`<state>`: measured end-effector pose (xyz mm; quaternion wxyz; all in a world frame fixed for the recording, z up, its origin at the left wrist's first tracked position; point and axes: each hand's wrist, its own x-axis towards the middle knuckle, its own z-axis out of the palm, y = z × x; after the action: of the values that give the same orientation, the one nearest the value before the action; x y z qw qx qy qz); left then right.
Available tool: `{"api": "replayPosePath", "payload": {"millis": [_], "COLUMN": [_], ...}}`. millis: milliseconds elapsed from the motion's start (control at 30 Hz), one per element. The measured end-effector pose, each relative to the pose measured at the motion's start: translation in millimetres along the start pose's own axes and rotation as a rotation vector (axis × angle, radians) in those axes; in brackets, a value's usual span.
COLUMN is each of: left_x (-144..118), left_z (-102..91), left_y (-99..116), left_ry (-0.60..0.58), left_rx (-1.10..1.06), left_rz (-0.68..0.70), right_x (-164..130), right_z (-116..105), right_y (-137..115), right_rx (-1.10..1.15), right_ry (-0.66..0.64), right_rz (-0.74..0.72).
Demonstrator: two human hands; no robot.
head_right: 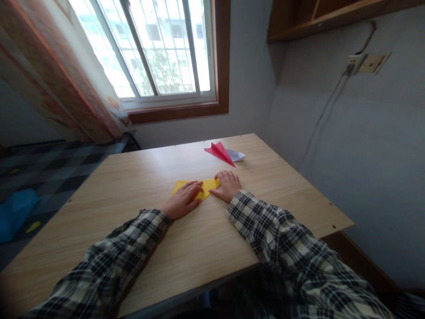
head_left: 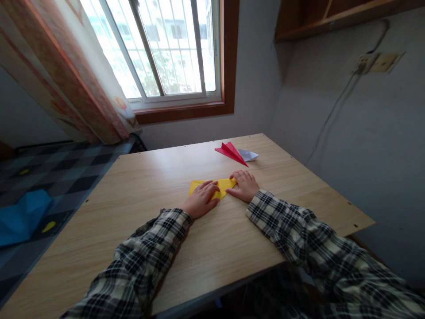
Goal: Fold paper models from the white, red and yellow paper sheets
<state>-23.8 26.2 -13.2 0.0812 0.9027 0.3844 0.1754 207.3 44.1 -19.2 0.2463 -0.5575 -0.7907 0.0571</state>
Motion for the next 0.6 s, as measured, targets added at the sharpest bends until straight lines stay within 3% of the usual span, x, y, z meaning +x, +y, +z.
{"api": "replayPosePath", "payload": {"millis": [600], "left_x": [-1], "left_z": [-5.0], "left_y": [6], "left_ry": [0.035], "left_rx": [0.045], "left_rz": [0.031], "right_x": [18], "right_z": [-1], "right_y": [47], "right_rx": [-0.012], "right_ry": [0.114], "right_rz": [0.12]}}
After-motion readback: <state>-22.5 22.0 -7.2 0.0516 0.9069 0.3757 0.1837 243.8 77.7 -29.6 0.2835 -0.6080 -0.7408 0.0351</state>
